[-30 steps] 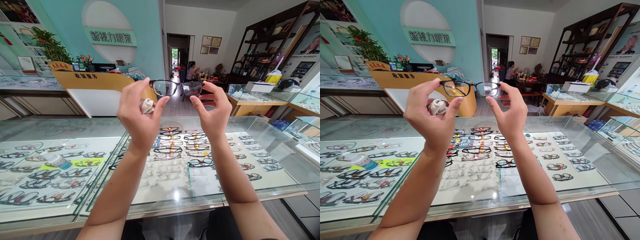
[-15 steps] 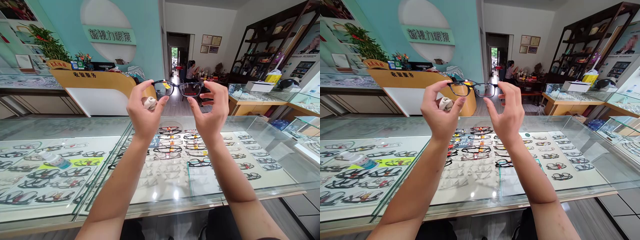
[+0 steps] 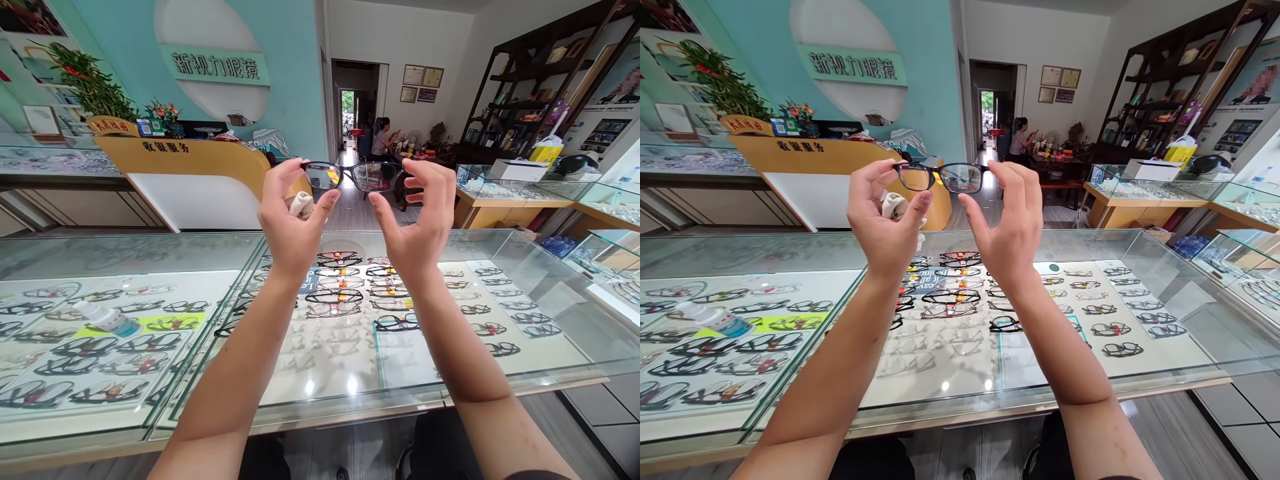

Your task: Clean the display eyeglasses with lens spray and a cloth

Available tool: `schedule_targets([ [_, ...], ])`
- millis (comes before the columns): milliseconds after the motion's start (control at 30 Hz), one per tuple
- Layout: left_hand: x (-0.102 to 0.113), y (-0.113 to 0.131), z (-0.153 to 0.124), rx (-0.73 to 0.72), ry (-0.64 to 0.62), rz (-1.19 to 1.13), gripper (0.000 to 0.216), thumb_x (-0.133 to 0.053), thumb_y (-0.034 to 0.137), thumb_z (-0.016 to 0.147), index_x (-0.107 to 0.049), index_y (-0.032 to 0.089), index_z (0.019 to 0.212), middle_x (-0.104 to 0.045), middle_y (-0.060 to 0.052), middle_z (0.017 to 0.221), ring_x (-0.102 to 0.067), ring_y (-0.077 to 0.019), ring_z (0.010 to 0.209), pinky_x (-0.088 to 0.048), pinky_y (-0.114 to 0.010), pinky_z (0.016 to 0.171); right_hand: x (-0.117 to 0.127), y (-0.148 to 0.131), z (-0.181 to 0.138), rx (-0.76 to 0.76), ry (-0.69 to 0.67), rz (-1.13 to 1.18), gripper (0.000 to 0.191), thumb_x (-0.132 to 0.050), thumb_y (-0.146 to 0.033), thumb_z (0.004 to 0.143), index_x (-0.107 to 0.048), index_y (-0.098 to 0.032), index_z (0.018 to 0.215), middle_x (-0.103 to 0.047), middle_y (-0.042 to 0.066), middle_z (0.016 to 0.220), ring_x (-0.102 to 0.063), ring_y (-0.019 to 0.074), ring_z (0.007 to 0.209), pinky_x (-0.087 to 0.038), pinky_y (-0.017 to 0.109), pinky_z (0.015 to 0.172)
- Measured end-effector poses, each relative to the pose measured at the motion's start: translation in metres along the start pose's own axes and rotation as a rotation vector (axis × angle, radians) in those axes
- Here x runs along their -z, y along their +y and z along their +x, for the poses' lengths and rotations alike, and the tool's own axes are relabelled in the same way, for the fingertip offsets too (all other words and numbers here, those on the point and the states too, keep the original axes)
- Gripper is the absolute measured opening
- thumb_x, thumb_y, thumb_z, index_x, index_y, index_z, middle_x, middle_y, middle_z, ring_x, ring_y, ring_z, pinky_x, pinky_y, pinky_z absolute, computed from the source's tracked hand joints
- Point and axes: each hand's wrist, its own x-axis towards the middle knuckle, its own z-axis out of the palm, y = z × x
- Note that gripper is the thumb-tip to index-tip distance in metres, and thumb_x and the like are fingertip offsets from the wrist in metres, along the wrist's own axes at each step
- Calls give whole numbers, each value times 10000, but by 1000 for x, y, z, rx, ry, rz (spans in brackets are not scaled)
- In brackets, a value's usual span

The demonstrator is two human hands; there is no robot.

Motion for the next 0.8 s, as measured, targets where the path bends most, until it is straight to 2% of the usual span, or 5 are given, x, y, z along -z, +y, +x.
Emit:
schedule_targets([
  [100,-3,-2,-3,-21,157,-25,617,-859,602,906,-627,316,1401,-670,-134,1480,-618,-316,1433,-657,-398,918,-1,8,0,-75,-62,97,491,-649,-557,1052,-582,-344,1489,-639,115,1471,-658,356,1336,-632,603,1052],
  [200,-3,-2,-6,-45,184,-8,697,-897,606,865,-607,293,1416,-631,-148,1490,-580,-357,1455,-632,-464,1025,-1,17,1,-151,-130,168,502,-684,-574,1031,-601,-336,1465,-657,108,1474,-695,322,1274,-651,527,994],
  [400,-1,4,-9,-107,199,27,704,-927,553,846,-606,286,1413,-617,-150,1428,-532,-391,1473,-568,-546,1144,-2,26,3,-257,-204,250,494,-748,-558,992,-637,-339,1420,-715,86,1435,-730,267,1185,-654,442,916],
  [600,0,8,-8,-80,200,26,692,-934,567,834,-619,285,1381,-627,-136,1374,-591,-367,1386,-591,-508,1077,-1,19,4,-304,-211,226,462,-760,-545,986,-647,-312,1370,-720,89,1382,-734,234,1077,-623,429,898],
  [800,2,9,-6,-7,157,-4,646,-912,576,858,-614,292,1356,-625,-134,1417,-603,-344,1391,-616,-450,999,2,14,5,-316,-194,192,424,-770,-537,984,-647,-305,1317,-718,82,1324,-710,222,1030,-602,420,861],
])
